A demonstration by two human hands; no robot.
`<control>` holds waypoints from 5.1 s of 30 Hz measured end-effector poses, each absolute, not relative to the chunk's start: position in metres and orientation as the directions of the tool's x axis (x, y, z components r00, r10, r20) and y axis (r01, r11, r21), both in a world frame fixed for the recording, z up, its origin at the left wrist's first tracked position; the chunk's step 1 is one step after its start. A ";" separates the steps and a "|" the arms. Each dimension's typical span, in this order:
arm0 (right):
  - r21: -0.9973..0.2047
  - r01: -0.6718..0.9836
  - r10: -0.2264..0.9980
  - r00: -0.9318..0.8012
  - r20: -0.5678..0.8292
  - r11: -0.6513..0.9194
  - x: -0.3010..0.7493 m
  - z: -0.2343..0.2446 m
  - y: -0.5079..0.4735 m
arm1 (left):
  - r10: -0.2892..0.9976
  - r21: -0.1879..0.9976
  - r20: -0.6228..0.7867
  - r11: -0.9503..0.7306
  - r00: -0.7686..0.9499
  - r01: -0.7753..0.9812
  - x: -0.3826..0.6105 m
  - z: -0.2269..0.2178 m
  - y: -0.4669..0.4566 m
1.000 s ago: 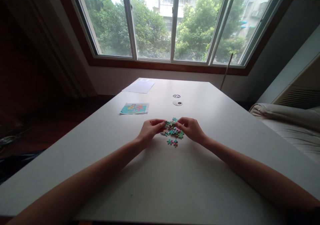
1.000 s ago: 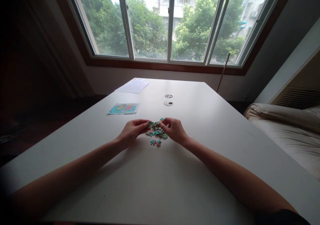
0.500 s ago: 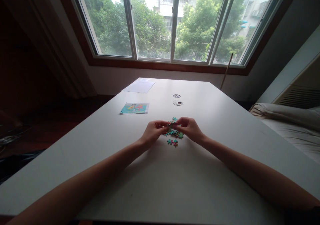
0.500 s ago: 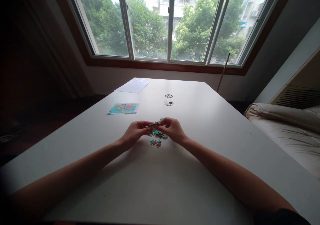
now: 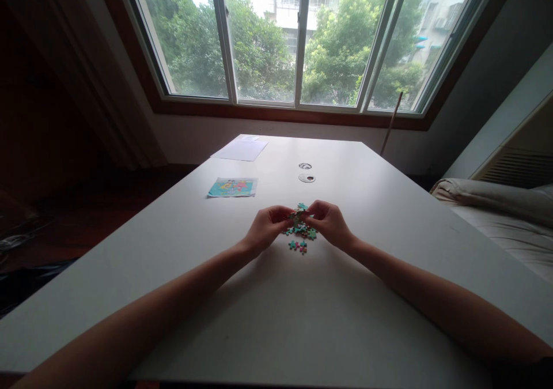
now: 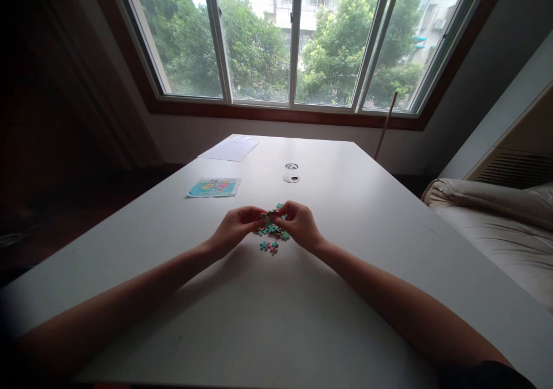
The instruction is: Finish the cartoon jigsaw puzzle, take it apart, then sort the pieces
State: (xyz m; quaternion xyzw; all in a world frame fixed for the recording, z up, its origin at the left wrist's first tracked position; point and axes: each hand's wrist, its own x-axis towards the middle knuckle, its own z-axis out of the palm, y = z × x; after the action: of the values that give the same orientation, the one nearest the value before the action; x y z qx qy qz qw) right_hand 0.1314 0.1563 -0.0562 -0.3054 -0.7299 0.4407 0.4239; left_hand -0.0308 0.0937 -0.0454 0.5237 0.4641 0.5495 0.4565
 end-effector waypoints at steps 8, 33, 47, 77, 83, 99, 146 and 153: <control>-0.929 -0.054 0.823 -0.446 0.351 0.367 0.128 -0.049 0.149 | 0.993 0.902 -0.055 0.092 0.100 -0.421 -0.036 -0.049 0.096; -0.956 -0.015 0.808 -0.531 0.255 0.291 0.130 -0.050 0.155 | 0.987 0.976 0.158 -0.161 0.027 0.147 -0.034 -0.046 0.093; -0.878 0.080 0.723 -0.606 0.333 0.472 0.136 -0.042 0.161 | 0.996 0.936 0.087 -0.092 0.031 0.339 -0.046 -0.041 0.098; -0.916 0.167 0.859 -0.441 0.261 0.364 0.164 -0.059 0.215 | 0.879 0.192 0.121 -0.476 0.461 0.858 -0.011 -0.036 0.105; -0.928 0.135 0.885 -0.376 0.276 0.347 0.167 -0.062 0.219 | 0.838 0.131 0.141 -0.543 0.527 0.829 0.017 -0.042 0.106; -0.415 0.353 0.474 -0.849 0.234 0.838 0.140 -0.051 0.173 | 0.896 0.154 0.263 -0.405 0.358 0.901 -0.056 -0.042 0.075; -0.230 0.441 0.488 -0.844 0.221 0.867 -0.062 -0.042 0.202 | 0.990 0.069 0.140 0.003 -0.012 0.998 -0.250 -0.040 0.030; -0.212 0.450 0.491 -0.844 0.218 0.868 -0.054 -0.040 0.193 | 0.991 0.092 0.133 0.012 -0.024 0.996 -0.245 -0.039 0.030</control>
State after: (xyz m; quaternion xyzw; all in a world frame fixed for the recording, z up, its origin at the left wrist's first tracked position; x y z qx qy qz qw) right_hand -0.0538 0.1930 -0.0405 -0.2456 -0.9570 0.0766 0.1338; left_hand -0.2447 0.0302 -0.0394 0.6983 0.7111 0.0800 -0.0153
